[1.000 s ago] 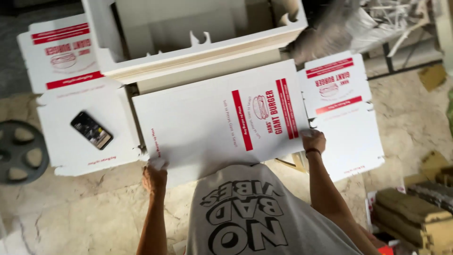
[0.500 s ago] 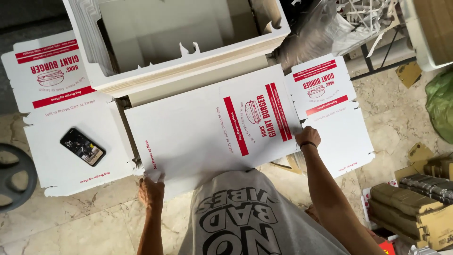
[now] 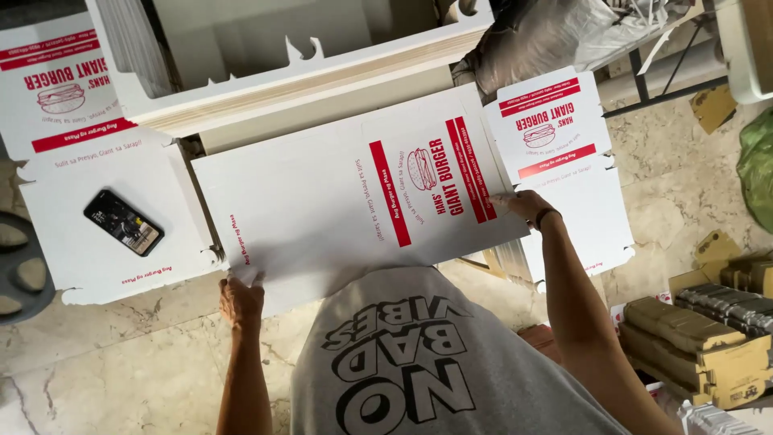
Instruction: Removing excess cardboard waste from printed burger box sheets by punching it out by hand.
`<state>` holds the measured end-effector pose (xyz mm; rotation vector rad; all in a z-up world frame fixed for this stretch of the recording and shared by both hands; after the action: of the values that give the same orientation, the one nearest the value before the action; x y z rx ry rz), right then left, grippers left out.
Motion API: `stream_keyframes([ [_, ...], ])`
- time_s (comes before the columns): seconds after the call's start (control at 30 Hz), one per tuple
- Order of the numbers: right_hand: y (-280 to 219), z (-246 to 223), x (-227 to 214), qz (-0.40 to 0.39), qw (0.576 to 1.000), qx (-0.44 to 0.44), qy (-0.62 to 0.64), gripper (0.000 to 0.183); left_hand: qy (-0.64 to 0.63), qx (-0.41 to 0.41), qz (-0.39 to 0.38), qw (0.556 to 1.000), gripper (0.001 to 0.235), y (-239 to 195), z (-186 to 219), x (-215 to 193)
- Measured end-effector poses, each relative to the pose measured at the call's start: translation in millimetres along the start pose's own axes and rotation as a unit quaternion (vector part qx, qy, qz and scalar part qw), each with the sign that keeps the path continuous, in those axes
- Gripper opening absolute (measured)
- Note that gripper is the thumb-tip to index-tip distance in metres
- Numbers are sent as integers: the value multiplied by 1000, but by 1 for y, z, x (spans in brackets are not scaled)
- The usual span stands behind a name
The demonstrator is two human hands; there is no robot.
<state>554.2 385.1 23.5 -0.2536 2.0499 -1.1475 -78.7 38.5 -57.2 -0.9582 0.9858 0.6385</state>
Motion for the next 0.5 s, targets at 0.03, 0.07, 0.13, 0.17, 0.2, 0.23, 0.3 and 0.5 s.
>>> stream_keyframes([
  [0.03,3,3,-3,0,1000,0,2,62,1,2,1,1000,64,1,0,0],
  [0.07,6,4,-6,7,1000,-11,17,56,12,-2,0,1000,63,2,-1,0],
  [0.13,-12,3,-6,14,999,-24,33,51,21,-5,0,1000,63,4,0,0],
  [0.17,-32,-11,-5,18,993,-86,82,52,15,-3,7,1000,63,2,1,0],
  [0.2,-54,-25,-4,23,980,-148,131,53,10,-1,14,1000,64,0,1,-1],
  [0.23,-53,-17,3,21,980,-150,127,53,8,-7,14,1000,64,-6,6,-7],
  [0.3,-47,19,33,-61,956,0,287,61,0,-18,5,1000,66,-17,17,-18],
  [0.5,-21,38,36,-18,948,-23,316,77,-113,-75,-95,986,81,-49,2,-26],
])
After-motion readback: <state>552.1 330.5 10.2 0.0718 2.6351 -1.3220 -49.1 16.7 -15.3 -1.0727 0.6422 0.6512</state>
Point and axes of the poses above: each hand's wrist, its own y-axis towards the middle knuckle, its own x-axis out of the palm, z = x × y, the point moved 9 cm from there along y, towards the middle knuckle, and after that the axes turned 5 degrees about z, right-handed, at the moved point
